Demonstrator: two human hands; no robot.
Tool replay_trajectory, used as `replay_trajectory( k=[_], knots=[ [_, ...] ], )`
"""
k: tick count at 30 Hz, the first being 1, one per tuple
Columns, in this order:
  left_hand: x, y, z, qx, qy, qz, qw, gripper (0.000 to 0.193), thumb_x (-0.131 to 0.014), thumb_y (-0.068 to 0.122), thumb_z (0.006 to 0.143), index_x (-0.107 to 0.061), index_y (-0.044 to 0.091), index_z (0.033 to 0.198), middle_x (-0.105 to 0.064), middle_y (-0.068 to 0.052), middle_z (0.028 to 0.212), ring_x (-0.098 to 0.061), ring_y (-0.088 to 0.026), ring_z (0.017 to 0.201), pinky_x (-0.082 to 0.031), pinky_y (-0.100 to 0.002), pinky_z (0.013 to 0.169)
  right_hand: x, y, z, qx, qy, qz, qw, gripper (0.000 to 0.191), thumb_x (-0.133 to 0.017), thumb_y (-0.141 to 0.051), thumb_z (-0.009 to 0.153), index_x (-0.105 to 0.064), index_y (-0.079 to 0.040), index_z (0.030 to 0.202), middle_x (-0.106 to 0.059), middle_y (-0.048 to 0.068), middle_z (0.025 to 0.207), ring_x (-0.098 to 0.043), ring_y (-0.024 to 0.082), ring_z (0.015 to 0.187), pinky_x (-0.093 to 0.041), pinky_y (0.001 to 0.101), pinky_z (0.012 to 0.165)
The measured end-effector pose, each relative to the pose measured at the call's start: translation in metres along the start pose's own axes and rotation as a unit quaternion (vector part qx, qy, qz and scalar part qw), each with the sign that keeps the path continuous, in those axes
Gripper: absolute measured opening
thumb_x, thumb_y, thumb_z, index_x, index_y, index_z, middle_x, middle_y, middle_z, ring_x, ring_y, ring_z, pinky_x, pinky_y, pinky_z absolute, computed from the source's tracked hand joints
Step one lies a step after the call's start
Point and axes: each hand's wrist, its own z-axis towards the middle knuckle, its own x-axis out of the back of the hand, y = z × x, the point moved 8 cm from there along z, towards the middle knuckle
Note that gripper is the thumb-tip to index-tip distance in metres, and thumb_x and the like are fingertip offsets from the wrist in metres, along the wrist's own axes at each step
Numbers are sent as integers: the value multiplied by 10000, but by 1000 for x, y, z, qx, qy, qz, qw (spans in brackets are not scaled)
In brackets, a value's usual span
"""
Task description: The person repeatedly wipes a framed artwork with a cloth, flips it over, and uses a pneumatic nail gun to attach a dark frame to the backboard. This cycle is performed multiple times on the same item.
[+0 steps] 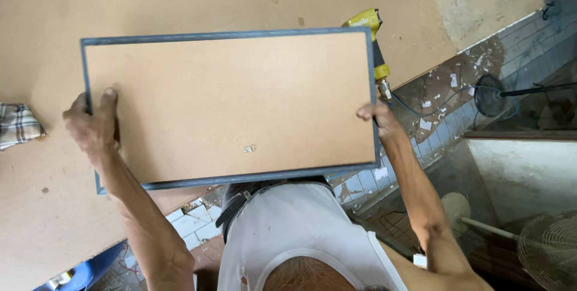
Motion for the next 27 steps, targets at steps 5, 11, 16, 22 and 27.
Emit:
replay_trajectory(
  k=[5,11,16,22,27],
  knots=[
    [-99,93,12,-75,-123,23,989,557,-807,364,867,-686,-78,1183,-707,-150,894,-682,-262,731,-578,-428,677,97,21,-104,107,179,105,972,45,-603,-8,626,-569,-35,636,-608,106,629,-589,195,583,-536,312,658],
    [-274,248,12,-227,-243,99,938,799,-830,466,816,-568,-50,1368,-542,-210,1156,-571,-327,989,-568,-496,866,147,69,-190,113,304,293,899,106,-578,-70,577,-492,-131,589,-582,48,651,-589,234,648,-569,417,749],
    [-397,430,-23,-524,-218,-2,823,691,-878,493,798,-634,-8,1206,-639,-288,1083,-596,-463,1119,-466,-612,889,175,49,-163,252,318,355,842,89,-592,-51,615,-524,-106,627,-584,49,682,-583,208,683,-582,422,843],
    [-409,409,-105,-539,-217,-163,798,487,-725,413,1032,-646,99,1396,-688,-179,1375,-647,-357,1292,-505,-592,1078,189,-89,11,356,178,386,832,69,-610,-28,661,-562,-75,672,-587,50,720,-575,177,724,-596,428,957],
    [-375,253,-167,-408,-352,-81,839,428,-729,129,863,-689,85,1287,-746,-145,1192,-733,-282,1077,-590,-437,966,128,-250,174,356,54,370,856,138,-645,-48,681,-516,-93,665,-469,19,656,-516,200,652,-611,499,917]
  ],
)
